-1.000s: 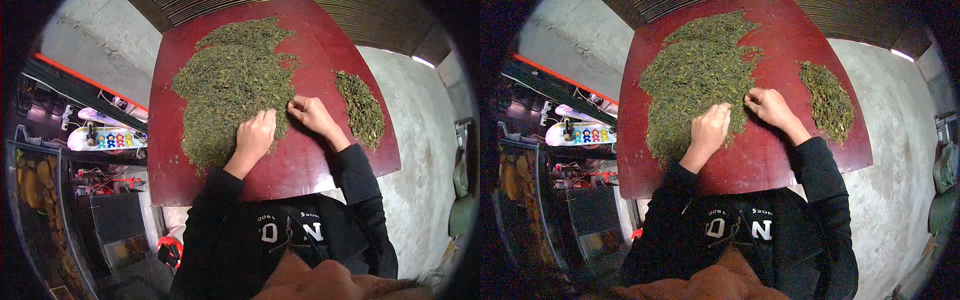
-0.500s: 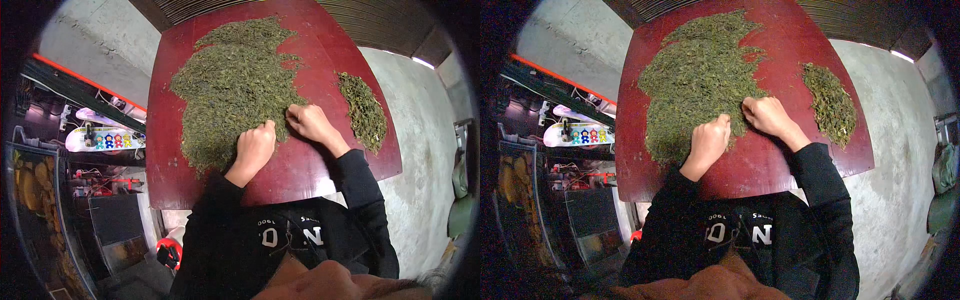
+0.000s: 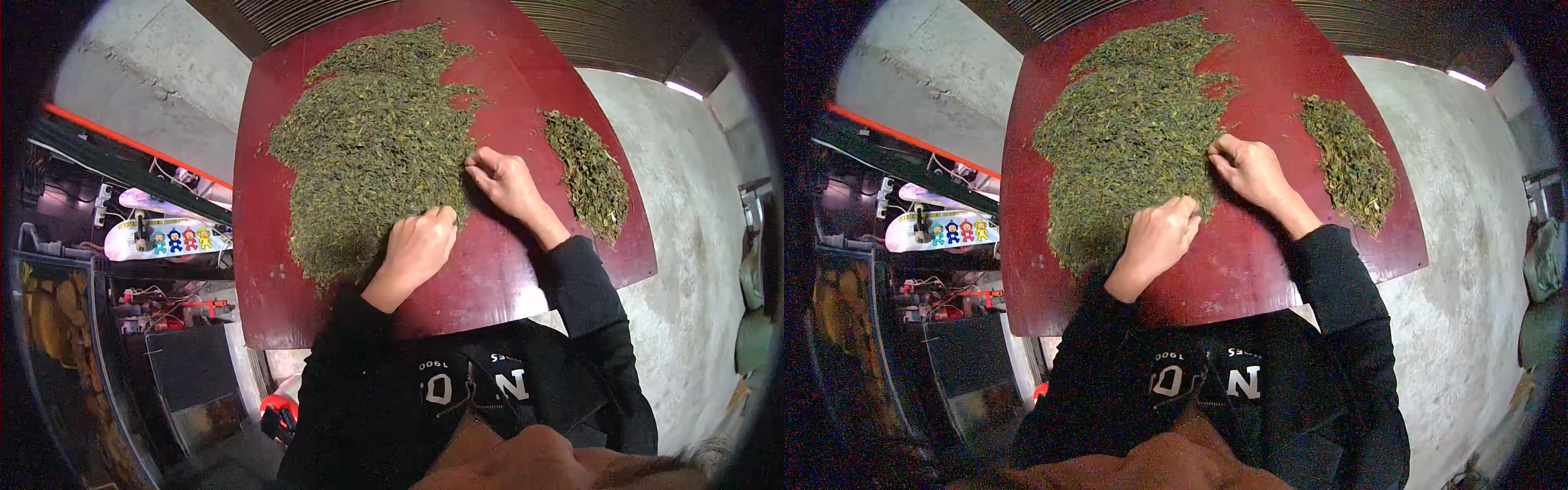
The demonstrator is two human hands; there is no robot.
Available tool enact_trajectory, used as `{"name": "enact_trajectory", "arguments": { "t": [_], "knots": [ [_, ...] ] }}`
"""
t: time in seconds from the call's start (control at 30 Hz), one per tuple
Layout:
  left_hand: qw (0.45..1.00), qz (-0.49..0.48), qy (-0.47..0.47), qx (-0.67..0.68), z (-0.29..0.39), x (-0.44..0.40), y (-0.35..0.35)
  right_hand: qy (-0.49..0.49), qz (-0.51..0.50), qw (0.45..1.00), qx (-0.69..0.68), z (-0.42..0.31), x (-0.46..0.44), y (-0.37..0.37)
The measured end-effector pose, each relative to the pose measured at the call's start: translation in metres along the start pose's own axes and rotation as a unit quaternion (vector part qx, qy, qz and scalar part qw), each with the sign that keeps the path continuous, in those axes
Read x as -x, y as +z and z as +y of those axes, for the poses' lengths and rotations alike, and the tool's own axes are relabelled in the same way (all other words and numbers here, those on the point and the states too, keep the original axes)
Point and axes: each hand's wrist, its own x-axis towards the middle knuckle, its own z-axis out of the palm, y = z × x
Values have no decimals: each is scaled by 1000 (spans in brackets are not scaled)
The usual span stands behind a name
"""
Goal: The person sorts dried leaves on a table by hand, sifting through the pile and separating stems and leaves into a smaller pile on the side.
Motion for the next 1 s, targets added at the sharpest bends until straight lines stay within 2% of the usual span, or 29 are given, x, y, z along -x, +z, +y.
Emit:
{"name": "enact_trajectory", "arguments": {
  "t": [0.17,0.3,0.67,0.83,0.97,1.0],
  "knots": [
    [997,-67,17,-42,2,1,-1,24,57,998,-20,-4,-7,8],
    [999,-31,23,-23,-4,2,9,-81,111,990,22,-1,-11,18],
    [1000,15,3,0,-4,0,7,-121,53,984,118,4,-12,29],
    [995,102,9,10,-5,-2,4,-111,43,988,96,0,-8,26],
    [970,239,-24,30,-6,-6,-6,28,29,986,-160,-7,-5,21],
    [970,239,-24,29,-7,-6,-7,28,29,986,-161,-7,-5,19]
  ]
}}
